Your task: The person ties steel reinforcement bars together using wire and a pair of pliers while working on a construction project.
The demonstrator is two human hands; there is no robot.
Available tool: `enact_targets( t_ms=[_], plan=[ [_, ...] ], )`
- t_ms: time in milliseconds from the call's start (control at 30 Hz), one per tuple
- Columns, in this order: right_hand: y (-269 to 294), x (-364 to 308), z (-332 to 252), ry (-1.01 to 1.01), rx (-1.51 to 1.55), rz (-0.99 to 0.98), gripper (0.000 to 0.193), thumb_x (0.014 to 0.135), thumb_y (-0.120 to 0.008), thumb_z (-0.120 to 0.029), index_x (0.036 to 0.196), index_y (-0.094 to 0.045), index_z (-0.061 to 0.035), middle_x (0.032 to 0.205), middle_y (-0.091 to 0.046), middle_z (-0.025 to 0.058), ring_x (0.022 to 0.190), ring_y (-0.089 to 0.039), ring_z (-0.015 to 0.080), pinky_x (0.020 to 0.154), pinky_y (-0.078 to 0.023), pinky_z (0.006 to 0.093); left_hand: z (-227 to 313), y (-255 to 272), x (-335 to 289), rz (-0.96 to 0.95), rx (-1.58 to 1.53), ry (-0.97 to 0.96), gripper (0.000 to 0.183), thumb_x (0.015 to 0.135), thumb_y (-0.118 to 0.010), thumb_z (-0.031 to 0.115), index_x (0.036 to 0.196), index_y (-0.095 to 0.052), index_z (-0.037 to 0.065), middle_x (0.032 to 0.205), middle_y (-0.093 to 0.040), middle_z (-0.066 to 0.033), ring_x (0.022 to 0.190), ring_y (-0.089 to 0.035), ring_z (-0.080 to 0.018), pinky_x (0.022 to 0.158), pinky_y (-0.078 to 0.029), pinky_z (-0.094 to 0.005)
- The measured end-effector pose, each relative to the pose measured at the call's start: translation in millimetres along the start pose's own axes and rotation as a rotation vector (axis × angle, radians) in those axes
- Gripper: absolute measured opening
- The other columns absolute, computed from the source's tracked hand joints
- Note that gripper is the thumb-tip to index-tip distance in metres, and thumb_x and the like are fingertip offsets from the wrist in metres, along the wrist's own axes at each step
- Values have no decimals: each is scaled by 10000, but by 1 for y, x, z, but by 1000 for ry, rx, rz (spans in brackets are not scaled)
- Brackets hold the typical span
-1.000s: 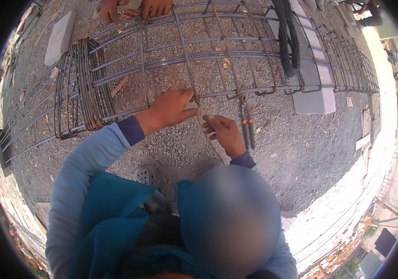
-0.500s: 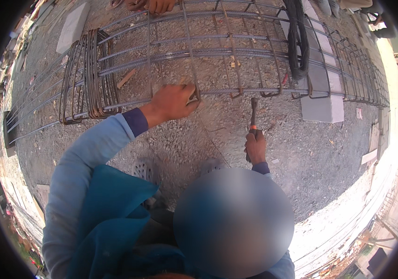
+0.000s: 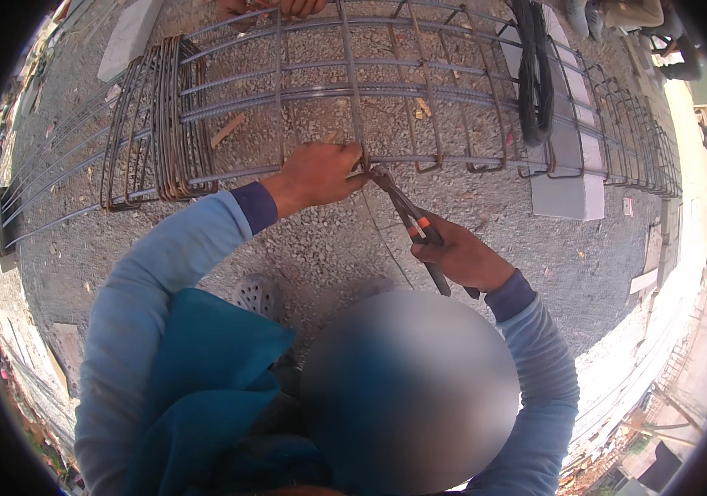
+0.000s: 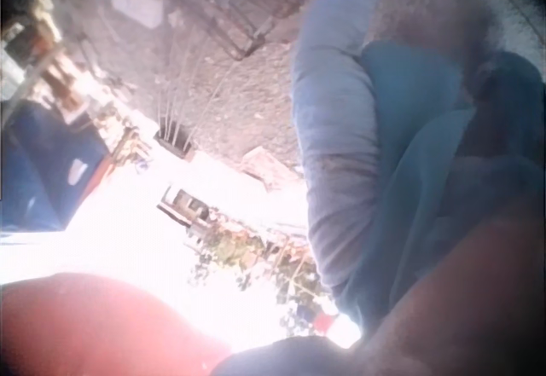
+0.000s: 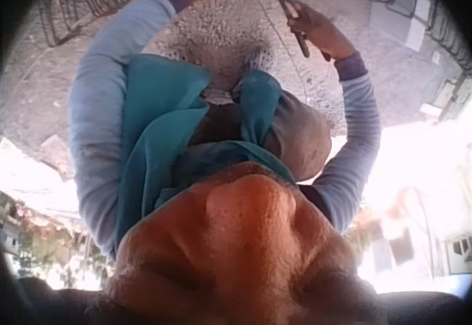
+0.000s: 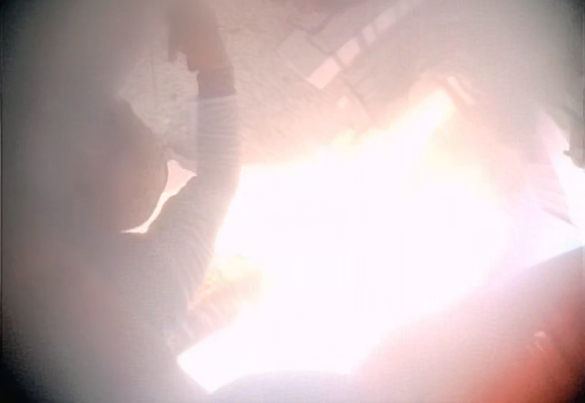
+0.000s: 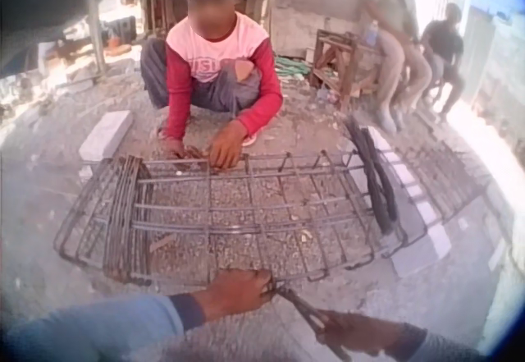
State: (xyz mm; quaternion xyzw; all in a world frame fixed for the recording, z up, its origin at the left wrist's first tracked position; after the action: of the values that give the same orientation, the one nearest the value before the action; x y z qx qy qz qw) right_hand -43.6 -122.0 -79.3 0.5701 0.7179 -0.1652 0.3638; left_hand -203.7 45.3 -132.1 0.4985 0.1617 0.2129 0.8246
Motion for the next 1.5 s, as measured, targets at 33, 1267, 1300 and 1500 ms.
enact_targets(
  t_ms=[33,1267,1300,1500],
  plan=[
    [2,0,-11,-4,-8,-1,425,898,-598,-147,1275,-452,-17,883,-552,21,840,-523,120,744,-435,292,0,2,-1,6,-6,3,384,845,-586,413,940,-559,42,763,-654,-164,736,-648,-369,645,-518,-470],
    [-95,84,75,472,-210,848,254,873,-586,-137,1064,-481,-8,867,-591,234,735,-618,398,628,-482,460,-6,-9,-5,-80,-34,23,265,823,-569,168,1024,-522,2,871,-632,-198,816,-626,-384,716,-500,-469],
    [-94,79,76,475,-200,848,254,873,-586,-137,1064,-481,-8,867,-591,234,735,-618,398,628,-482,460,-6,-6,-8,-75,-52,79,280,829,-580,187,1030,-523,0,883,-625,-198,845,-621,-370,741,-492,-462],
    [-108,42,60,128,1017,-154,391,935,-525,-443,949,-545,-53,696,-548,63,550,-552,192,498,-455,332,15,42,-60,126,-146,-49,483,833,-628,383,1097,-533,-10,1023,-609,-184,997,-590,-321,814,-475,-439]
  ],
)
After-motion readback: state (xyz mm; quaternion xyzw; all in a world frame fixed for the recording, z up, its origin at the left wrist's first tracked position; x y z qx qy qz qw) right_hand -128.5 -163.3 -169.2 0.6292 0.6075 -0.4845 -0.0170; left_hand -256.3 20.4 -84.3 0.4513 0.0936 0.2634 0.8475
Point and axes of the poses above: each hand's wrist, its own x-axis towards the middle knuckle, its own y-axis out of the back of the hand, z = x × y, the point moved 4 cm from there along x, towards the middle knuckle
